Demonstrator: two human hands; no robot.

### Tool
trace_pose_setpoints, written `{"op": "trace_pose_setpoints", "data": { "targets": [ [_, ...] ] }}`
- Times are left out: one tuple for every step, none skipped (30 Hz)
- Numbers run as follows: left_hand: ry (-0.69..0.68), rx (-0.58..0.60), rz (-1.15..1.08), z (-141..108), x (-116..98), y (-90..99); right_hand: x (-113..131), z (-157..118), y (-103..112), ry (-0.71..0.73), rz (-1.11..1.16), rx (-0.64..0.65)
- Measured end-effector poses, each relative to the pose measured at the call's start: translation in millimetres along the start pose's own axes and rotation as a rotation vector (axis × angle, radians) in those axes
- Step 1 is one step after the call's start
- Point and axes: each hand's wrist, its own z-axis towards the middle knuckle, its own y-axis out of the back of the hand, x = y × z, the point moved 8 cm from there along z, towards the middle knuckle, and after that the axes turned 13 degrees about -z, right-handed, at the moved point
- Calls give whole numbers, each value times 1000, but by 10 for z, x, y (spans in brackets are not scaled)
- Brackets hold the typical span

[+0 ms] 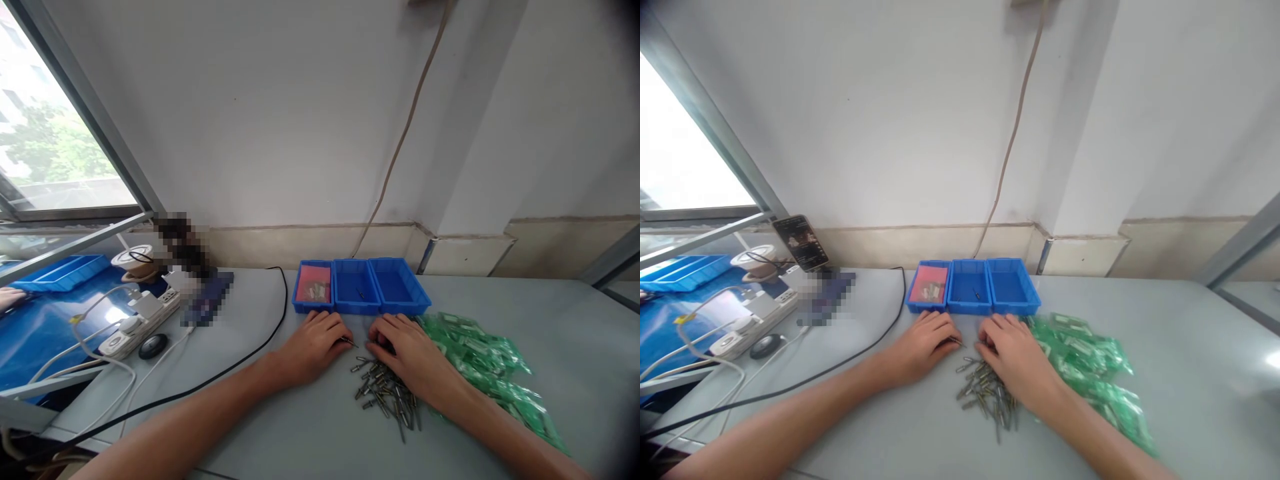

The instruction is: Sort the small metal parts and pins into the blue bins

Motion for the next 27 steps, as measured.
{"op": "trace_pose_setpoints", "data": {
  "targets": [
    [2, 2, -2, 1, 0, -1, 5, 0, -16, 9, -1, 11],
    [4, 3, -4, 2, -1, -2, 15, -1, -20, 19, 5, 15],
    [7, 3, -4, 3, -3, -1, 27, -1, -13, 27, 14, 12],
    [10, 4, -3, 5, -5, 1, 40, -1, 3, 32, 28, 3],
    [12, 4, -2, 8, -9, 4, 54, -1, 29, 32, 50, -12],
    [15, 5, -2, 9, -11, 7, 65, -1, 59, 26, 78, -29],
    [17, 6, -1, 10, -13, 10, 70, 0, 92, 12, 113, -47],
    [19, 6, -1, 11, -13, 12, 68, 1, 122, -9, 153, -61],
    [19, 7, -1, 10, -13, 15, 58, 2, 142, -37, 193, -68],
    [19, 7, -1, 9, -11, 16, 41, 3, 152, -68, 233, -68],
    [20, 9, -3, 8, -8, 15, 17, 3, 155, -100, 272, -70],
    [19, 12, -5, 7, -4, 13, -14, 1, 155, -132, 311, -75],
    [18, 14, -8, 6, 0, 11, -48, -1, 151, -159, 351, -85],
    [15, 16, -13, 5, 3, 8, -81, -3, 144, -180, 391, -95],
    [12, 17, -16, 4, 5, 6, -108, -4, 134, -192, 426, -101],
    [9, 16, -18, 4, 5, 6, -125, -4, 122, -195, 455, -99],
    [5, 15, -18, 5, 3, 7, -133, -2, 110, -193, 477, -90],
    [3, 14, -19, 6, 0, 8, -134, 0, 104, -189, 492, -79],
    [2, 15, -19, 7, -3, 10, -129, 2, 109, -185, 499, -74],
    [1, 15, -19, 8, -9, 13, -120, 3, 127, -180, 500, -78],
    [1, 16, -18, 10, -14, 16, -107, 4, 154, -173, 496, -91],
    [1, 17, -16, 11, -19, 20, -92, 4, 186, -165, 488, -108],
    [4, 19, -14, 12, -23, 23, -76, 3, 219, -156, 477, -127],
    [8, 20, -12, 12, -24, 26, -64, 2, 247, -150, 466, -143],
    [11, 21, -10, 12, -24, 27, -56, 1, 268, -147, 458, -156],
    [14, 22, -8, 12, -23, 27, -58, -2, 279, -153, 454, -164],
    [14, 23, -8, 11, -21, 25, -68, -5, 282, -167, 452, -168]
  ]
}}
